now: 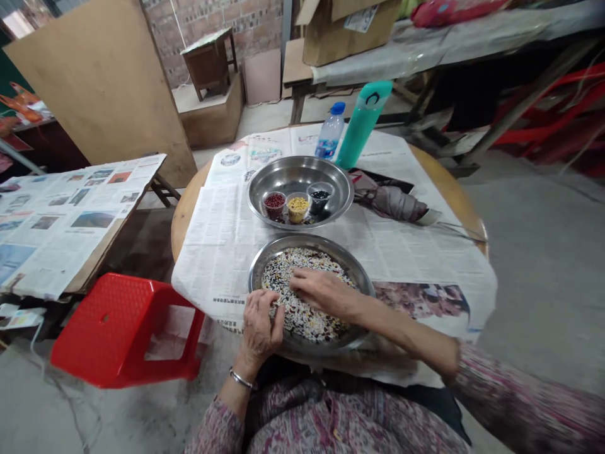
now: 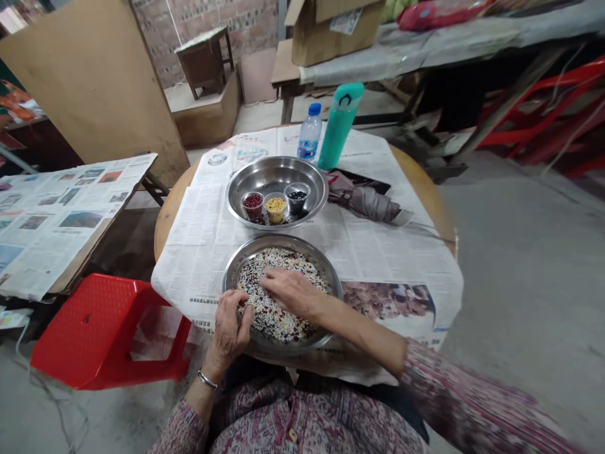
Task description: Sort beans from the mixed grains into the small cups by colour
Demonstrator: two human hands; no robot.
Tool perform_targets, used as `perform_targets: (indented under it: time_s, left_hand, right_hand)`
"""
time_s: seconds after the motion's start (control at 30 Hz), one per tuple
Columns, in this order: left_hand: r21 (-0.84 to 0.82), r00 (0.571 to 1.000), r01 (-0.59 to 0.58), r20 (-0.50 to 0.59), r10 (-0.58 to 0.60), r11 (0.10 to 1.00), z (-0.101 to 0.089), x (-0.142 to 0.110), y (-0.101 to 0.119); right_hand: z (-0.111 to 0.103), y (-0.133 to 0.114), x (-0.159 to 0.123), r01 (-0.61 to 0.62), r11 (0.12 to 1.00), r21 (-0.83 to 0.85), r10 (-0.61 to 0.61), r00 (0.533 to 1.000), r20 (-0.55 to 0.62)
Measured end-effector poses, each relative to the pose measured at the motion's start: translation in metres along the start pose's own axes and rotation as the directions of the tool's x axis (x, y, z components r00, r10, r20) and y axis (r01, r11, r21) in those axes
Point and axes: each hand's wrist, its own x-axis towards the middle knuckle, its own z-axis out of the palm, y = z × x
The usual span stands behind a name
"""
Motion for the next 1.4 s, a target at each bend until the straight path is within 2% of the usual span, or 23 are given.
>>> perform_targets:
  time_s: [0.1,0.17,0.23,0.3,0.4,0.5,0.57,0.63,0.73,0.83,0.9,0.97,1.07,1.17,1.23,1.3,1.4]
  left_hand:
    - [0.012,1.0,0.001,0.024,-0.001,1.0,0.0,0.001,0.0]
    - [0.016,0.999,0.0,0.035,-0.001,1.0,-0.001,0.0,-0.001]
    - [0.02,0.999,0.0,0.042,-0.001,1.0,-0.001,0.0,-0.001]
    - [0.021,0.999,0.001,0.048,-0.002,1.0,-0.001,0.0,-0.001]
    - [0.017,0.999,0.001,0.039,-0.002,1.0,-0.001,0.0,0.0]
    - [0.02,1.0,-0.007,0.027,0.007,1.0,-0.001,0.002,0.002]
    - [0.02,1.0,-0.013,0.023,0.013,1.0,-0.001,0.003,0.002]
    - [0.019,1.0,-0.017,0.019,0.017,1.0,-0.001,0.003,0.002]
    - [0.016,1.0,-0.019,0.018,0.019,1.0,-0.001,0.003,0.001]
    - [0.013,0.999,-0.013,0.033,0.013,1.0,-0.001,0.002,0.0]
    - [0.012,0.999,-0.015,0.045,0.015,1.0,-0.001,0.001,0.0]
    - [0.009,0.999,-0.022,0.048,0.022,1.0,-0.001,0.001,0.0]
    - [0.009,0.998,-0.03,0.053,0.029,1.0,-0.002,0.001,0.0]
    - [0.009,0.998,-0.045,0.048,0.045,0.999,-0.002,0.003,0.001]
    - [0.018,0.997,-0.051,0.051,0.05,0.999,-0.003,0.006,0.003]
    - [0.054,0.995,-0.046,0.094,0.04,0.998,-0.004,0.009,0.006]
    - [0.105,0.972,-0.055,0.235,0.029,0.993,-0.008,0.013,0.013]
  right_hand:
    - [-0.012,0.0,-0.029,-0.043,0.997,0.067,0.04,0.998,0.048]
    - [-0.011,-0.006,-0.04,0.002,0.996,0.086,-0.011,0.994,0.105]
    - [-0.005,-0.012,-0.042,0.067,0.995,0.068,-0.077,0.986,0.145]
    - [0.002,-0.011,-0.038,0.071,0.997,0.004,-0.071,0.992,0.1]
    - [0.004,0.007,-0.023,-0.096,0.99,-0.104,0.086,0.991,-0.099]
    - [0.0,0.024,-0.005,-0.321,0.932,-0.166,0.276,0.929,-0.247]
    - [0.0,0.024,0.006,-0.402,0.896,-0.189,0.345,0.897,-0.276]
    - [0.003,0.015,0.016,-0.384,0.902,-0.198,0.333,0.909,-0.249]
    - [0.013,-0.009,0.02,-0.209,0.964,-0.166,0.18,0.968,-0.175]
    - [0.019,-0.028,0.007,0.013,0.997,-0.082,-0.02,0.996,-0.083]
    - [0.018,-0.031,-0.009,0.092,0.994,-0.06,-0.094,0.995,-0.029]
    - [0.012,-0.024,-0.026,0.081,0.992,-0.092,-0.085,0.996,-0.04]
    - [0.001,-0.004,-0.041,-0.085,0.984,-0.154,0.057,0.982,-0.179]
    - [-0.002,0.009,-0.042,-0.317,0.933,-0.169,0.254,0.915,-0.314]
    - [0.002,0.007,-0.038,-0.401,0.904,-0.149,0.332,0.878,-0.345]
    - [0.009,-0.003,-0.033,-0.363,0.927,-0.09,0.319,0.893,-0.319]
    - [0.017,-0.024,-0.029,-0.182,0.982,0.056,0.191,0.94,-0.282]
